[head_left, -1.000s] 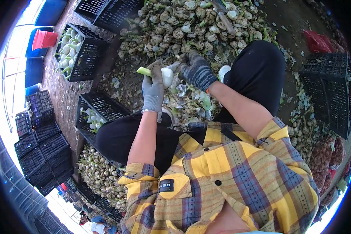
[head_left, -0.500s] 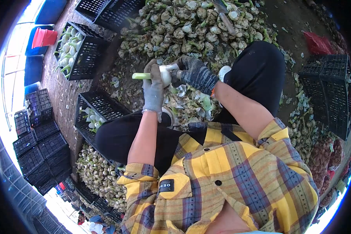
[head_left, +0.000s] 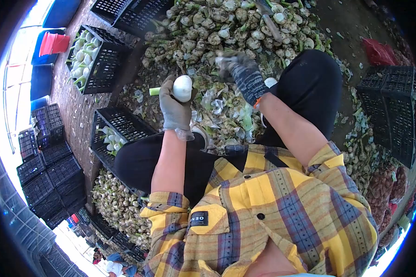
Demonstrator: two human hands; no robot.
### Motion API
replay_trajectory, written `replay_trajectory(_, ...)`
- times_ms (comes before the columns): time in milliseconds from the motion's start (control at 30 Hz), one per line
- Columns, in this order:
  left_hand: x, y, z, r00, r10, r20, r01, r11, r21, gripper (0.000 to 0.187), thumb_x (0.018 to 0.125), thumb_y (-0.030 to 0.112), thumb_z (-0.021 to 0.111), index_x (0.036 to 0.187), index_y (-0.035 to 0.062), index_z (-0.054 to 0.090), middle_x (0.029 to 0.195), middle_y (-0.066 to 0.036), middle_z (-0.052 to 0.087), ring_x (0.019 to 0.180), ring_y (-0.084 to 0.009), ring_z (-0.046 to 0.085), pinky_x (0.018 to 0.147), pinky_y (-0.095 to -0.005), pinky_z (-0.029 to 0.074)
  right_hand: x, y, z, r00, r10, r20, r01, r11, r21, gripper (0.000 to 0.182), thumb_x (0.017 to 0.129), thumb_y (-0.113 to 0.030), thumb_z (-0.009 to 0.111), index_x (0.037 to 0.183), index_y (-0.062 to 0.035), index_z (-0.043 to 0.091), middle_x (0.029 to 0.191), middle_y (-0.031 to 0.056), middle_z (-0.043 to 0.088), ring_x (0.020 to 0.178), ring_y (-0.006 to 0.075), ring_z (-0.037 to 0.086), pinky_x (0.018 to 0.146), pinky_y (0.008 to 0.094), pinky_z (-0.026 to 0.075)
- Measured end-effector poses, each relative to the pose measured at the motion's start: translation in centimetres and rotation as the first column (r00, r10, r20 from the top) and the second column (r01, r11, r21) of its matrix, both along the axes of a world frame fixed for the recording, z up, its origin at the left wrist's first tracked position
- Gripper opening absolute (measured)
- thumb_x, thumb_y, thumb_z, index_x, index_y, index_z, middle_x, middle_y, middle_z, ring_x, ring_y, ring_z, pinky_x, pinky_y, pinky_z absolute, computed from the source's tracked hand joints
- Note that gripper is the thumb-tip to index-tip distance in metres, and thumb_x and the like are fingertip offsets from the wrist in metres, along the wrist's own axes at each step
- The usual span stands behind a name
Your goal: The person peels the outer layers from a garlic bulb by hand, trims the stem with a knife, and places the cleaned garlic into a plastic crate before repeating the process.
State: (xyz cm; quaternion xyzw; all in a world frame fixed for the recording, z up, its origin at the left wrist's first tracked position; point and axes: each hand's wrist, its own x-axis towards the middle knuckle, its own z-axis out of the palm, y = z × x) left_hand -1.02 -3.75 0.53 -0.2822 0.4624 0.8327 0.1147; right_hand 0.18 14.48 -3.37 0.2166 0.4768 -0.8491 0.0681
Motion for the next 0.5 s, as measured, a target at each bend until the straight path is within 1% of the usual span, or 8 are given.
replay_trajectory(33, -0.1, -0.2, 0.5, 0.999, -0.017, 0.047, 0.016, 1.000, 0.012, 0.023, 0.084, 0.027, 0.047, 0.102, 0.0131, 0.055, 0.096, -0.009, 0.062, 0.088, -0.0268, 0.060, 0.069, -0.0436, 0.052, 0.1, 0.1, -0.4, 0.935, 0.304, -0.181, -0.192, 0.866, 0.462, 0.022, 0.086, -0.005, 0.049, 0.108, -0.0075, 0.053, 0.081, 0.0129, 0.061, 0.067, 0.0225, 0.062, 0.065, 0.0358, 0.053)
replay_trajectory(100, -0.2, -0.9, -0.1, 1.000, -0.013, 0.023, 0.012, 0.997, 0.071, 0.026, 0.085, 0.030, 0.046, 0.101, 0.0116, 0.055, 0.091, -0.010, 0.063, 0.085, -0.0290, 0.062, 0.069, -0.0447, 0.052, 0.6, -0.1, -0.7, 0.542, 0.840, -0.018, -0.036, 0.045, 0.998, 0.020, 0.085, -0.020, 0.056, 0.099, -0.0065, 0.060, 0.074, 0.0127, 0.063, 0.058, 0.0216, 0.060, 0.061, 0.0326, 0.050)
replay_trajectory(133, -0.3, -1.3, -0.5, 1.000, -0.014, 0.010, 0.013, 0.994, 0.112, 0.027, 0.085, 0.029, 0.046, 0.103, 0.0108, 0.054, 0.092, -0.011, 0.064, 0.085, -0.0286, 0.062, 0.068, -0.0446, 0.052, 0.8, -0.7, 0.5, 0.624, 0.730, 0.279, -0.534, 0.138, 0.834, 0.027, 0.084, -0.031, 0.057, 0.098, -0.0080, 0.062, 0.081, 0.0145, 0.064, 0.064, 0.0237, 0.061, 0.065, 0.0341, 0.049)
replay_trajectory(233, 0.0, -1.5, -0.6, 0.998, -0.008, -0.064, 0.022, 0.975, 0.219, 0.026, 0.086, 0.026, 0.047, 0.103, 0.0072, 0.053, 0.093, -0.012, 0.064, 0.085, -0.0286, 0.063, 0.069, -0.0441, 0.053, 1.4, -2.3, -1.2, 0.817, 0.545, -0.189, -0.333, 0.713, 0.616, 0.032, 0.083, -0.035, 0.058, 0.097, -0.0063, 0.063, 0.085, 0.0151, 0.065, 0.072, 0.0234, 0.062, 0.068, 0.0342, 0.048)
replay_trajectory(367, 0.0, -1.2, -1.2, 0.989, -0.112, -0.101, 0.129, 0.974, 0.186, 0.021, 0.085, 0.022, 0.050, 0.094, 0.0061, 0.059, 0.089, -0.011, 0.065, 0.083, -0.0244, 0.063, 0.071, -0.0366, 0.053, 1.9, -1.6, 2.2, 0.874, 0.478, -0.089, -0.403, 0.815, 0.416, 0.035, 0.082, -0.033, 0.061, 0.097, -0.0015, 0.061, 0.086, 0.0135, 0.065, 0.078, 0.0208, 0.060, 0.071, 0.0342, 0.048)
replay_trajectory(400, 0.0, -1.2, -2.2, 0.996, -0.093, 0.007, 0.087, 0.956, 0.280, 0.027, 0.083, 0.026, 0.050, 0.097, 0.0058, 0.061, 0.091, -0.012, 0.065, 0.080, -0.0248, 0.063, 0.073, -0.0380, 0.053, 2.1, -2.3, 1.4, 0.868, 0.439, -0.232, -0.399, 0.895, 0.199, 0.032, 0.083, -0.030, 0.062, 0.099, -0.0024, 0.060, 0.087, 0.0108, 0.064, 0.079, 0.0188, 0.060, 0.071, 0.0324, 0.049)
replay_trajectory(433, 0.2, -0.2, -1.9, 0.980, -0.196, 0.014, 0.192, 0.971, 0.141, 0.027, 0.082, 0.027, 0.050, 0.094, 0.0052, 0.062, 0.091, -0.011, 0.065, 0.080, -0.0248, 0.063, 0.072, -0.0377, 0.053, 2.1, -2.7, 0.1, 0.856, 0.485, -0.180, -0.394, 0.837, 0.380, 0.028, 0.084, -0.025, 0.060, 0.101, -0.0022, 0.059, 0.089, 0.0096, 0.063, 0.079, 0.0174, 0.060, 0.069, 0.0310, 0.049)
replay_trajectory(500, 1.1, 0.8, -2.0, 0.985, -0.154, 0.077, 0.121, 0.937, 0.328, 0.031, 0.083, 0.027, 0.044, 0.094, 0.0028, 0.061, 0.093, -0.011, 0.064, 0.079, -0.0247, 0.062, 0.069, -0.0391, 0.052, 2.4, -3.3, -1.0, 0.879, 0.476, 0.026, -0.398, 0.703, 0.590, 0.023, 0.087, -0.017, 0.056, 0.104, -0.0018, 0.055, 0.091, 0.0082, 0.062, 0.077, 0.0149, 0.060, 0.066, 0.0285, 0.050)
